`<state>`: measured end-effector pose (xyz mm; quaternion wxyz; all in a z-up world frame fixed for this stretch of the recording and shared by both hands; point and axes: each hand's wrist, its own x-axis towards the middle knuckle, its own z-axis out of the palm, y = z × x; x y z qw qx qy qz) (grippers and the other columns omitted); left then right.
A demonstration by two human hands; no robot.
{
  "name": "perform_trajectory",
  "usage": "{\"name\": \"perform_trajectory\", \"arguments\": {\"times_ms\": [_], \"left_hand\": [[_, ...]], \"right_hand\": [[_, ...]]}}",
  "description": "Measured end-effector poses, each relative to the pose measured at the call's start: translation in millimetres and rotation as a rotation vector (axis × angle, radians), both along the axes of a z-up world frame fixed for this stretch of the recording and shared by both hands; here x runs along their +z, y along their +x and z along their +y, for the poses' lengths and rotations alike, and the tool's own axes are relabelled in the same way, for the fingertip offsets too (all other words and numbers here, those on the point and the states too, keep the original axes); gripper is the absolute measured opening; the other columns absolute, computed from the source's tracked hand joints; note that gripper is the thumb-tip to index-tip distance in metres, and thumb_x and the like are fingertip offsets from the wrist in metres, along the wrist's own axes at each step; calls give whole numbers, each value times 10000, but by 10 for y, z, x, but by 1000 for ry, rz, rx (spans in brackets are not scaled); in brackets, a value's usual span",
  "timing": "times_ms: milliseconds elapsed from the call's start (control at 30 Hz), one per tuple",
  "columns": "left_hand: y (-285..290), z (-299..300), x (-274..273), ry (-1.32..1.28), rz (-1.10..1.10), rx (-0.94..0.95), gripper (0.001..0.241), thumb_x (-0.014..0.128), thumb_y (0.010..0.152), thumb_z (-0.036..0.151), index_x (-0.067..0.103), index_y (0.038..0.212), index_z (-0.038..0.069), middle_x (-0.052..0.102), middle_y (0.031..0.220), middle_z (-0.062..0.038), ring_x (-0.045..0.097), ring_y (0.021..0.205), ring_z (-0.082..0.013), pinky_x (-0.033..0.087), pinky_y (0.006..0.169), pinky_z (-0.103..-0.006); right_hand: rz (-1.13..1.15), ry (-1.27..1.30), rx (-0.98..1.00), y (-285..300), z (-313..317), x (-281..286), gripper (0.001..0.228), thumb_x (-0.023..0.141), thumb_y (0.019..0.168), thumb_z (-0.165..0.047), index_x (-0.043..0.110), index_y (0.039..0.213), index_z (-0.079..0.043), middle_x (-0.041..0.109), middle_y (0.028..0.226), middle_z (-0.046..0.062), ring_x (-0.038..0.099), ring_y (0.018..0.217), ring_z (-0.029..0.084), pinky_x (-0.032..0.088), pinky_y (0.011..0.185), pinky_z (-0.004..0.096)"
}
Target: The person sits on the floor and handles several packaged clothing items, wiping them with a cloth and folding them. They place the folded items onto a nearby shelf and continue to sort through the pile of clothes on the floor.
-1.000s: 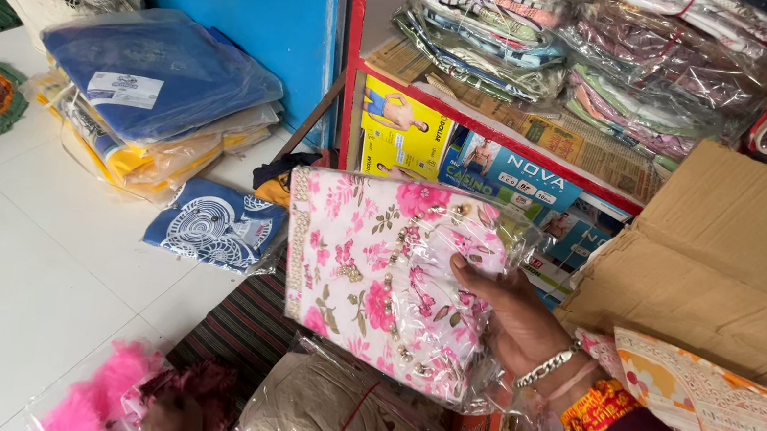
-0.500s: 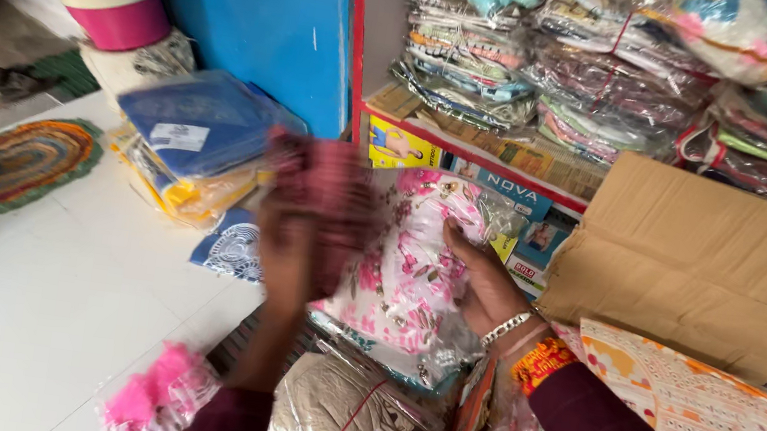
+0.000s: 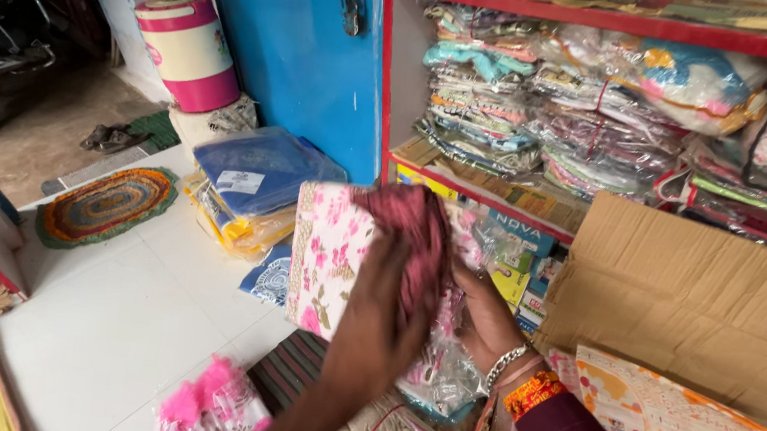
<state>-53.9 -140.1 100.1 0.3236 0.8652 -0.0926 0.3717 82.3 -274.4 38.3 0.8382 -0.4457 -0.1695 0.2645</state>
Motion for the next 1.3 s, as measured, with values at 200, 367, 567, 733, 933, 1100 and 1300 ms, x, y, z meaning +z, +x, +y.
{"name": "perform_trajectory", "arguments": {"times_ms": [200,367,567,733,933,1100,1300], "left_hand": [[106,-215,40,17,-173,45,607,617,974,153,415,1486,-103,296,1619,-371,370,1467,-513,316,1204,-531],[217,-243,65,-212,-110,-40,655,537,944,78,385,1575,-14,405,1576,-323,442,1449,-469,412,1174,-497],[220,-350,-15,-131,-62,-45,602,601,961,82,422,1535,51,504,1479,-328,506,1372,-477,456,1113,-520],[276,-126,156,-1027,562,29,636,503,1016,80,397,1642,128,573,1227,-482,529,1134,-631,442,952,-624],[126,-521,-331,-208,-25,-95,603,560,936,22,434,1524,-22,471,1524,-329,423,1459,-469,327,1212,-475],[490,-200,-165,-289,-123,168,574,553,946,15,440,1507,-27,456,1547,-297,405,1465,-456,289,1221,-477],[84,-668,-309,-507,-3,-163,565,525,952,39,436,1507,-18,503,1531,-266,449,1481,-407,326,1210,-470]], "right_hand": [[-67,-86,-30,-169,14,170,508,603,1025,-443,669,1361,-68,713,1193,33,632,1000,137,502,801,304],[106,-18,-19,-172,79,211,507,578,940,-461,623,1349,-167,710,1235,-27,669,1089,115,557,900,324],[274,-63,-67,-27,-79,130,449,580,1016,-448,598,1419,-250,691,1296,-33,659,1127,205,499,908,492],[189,-9,6,-148,-14,191,444,586,958,-399,623,1333,-165,710,1232,-12,670,1120,145,531,983,401],[172,-4,26,39,-54,62,559,597,1017,-501,609,1424,-118,663,1281,71,612,1122,196,488,974,398],[302,-164,33,-334,134,336,601,525,890,-583,653,1325,-189,725,1316,6,680,1172,154,527,949,374],[272,-70,-28,-102,37,306,541,548,912,-523,656,1311,-174,723,1265,11,674,1134,163,532,950,395]]}}
